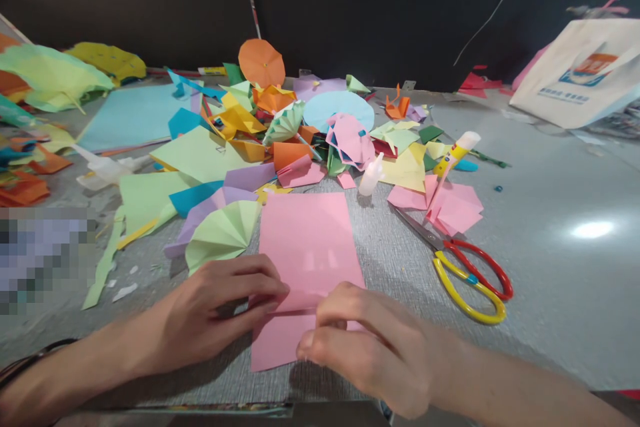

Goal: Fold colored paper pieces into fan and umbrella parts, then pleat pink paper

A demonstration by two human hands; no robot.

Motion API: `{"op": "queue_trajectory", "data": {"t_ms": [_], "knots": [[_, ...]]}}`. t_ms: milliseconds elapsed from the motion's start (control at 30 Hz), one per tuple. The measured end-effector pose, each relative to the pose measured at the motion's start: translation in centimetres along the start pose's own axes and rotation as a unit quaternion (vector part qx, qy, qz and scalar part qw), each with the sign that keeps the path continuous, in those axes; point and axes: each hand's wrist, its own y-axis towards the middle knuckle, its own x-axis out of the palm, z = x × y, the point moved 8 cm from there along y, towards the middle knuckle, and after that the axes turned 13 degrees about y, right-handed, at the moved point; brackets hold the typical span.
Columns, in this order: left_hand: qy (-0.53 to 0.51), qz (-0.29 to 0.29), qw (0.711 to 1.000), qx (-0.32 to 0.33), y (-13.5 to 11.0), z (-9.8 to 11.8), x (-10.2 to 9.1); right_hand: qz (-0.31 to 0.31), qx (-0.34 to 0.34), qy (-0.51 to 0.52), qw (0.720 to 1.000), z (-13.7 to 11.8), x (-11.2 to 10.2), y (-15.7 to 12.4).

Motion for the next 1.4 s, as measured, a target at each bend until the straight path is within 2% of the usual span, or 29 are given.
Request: {"op": "queue_trajectory", "data": {"t_ms": [167, 500, 667, 867, 1067, 1233, 1400], "knots": [[-0.004, -0.006, 1.0, -0.002, -0.1, -0.1, 0.0, 0.013, 0.0, 0.025, 1.0, 0.2, 0.1, -0.1], [0.0, -0.007, 1.0, -0.004, 0.0, 0.0, -0.1, -0.015, 0.008, 0.019, 1.0, 0.4, 0.6, 0.0], [0.003, -0.009, 1.0, -0.004, 0.1, -0.1, 0.0, -0.034, 0.033, 0.007, 0.999, 0.7, 1.1, -0.3], [0.002, -0.004, 1.0, -0.001, 0.0, 0.0, 0.0, -0.047, 0.049, 0.002, 0.998, 0.4, 0.6, 0.2], [0.006, -0.004, 1.0, 0.0, 0.1, 0.3, -0.2, -0.003, 0.015, 0.002, 1.0, 0.1, -0.1, 0.5], [0.007, -0.004, 1.0, 0.004, 0.2, 0.4, -0.2, 0.001, 0.069, 0.039, 0.997, 1.7, 0.6, 0.6], [0.018, 0.05, 0.999, -0.004, 0.0, -0.1, -1.0, -0.026, 0.126, 0.015, 0.992, 3.1, 1.1, 1.4]]}}
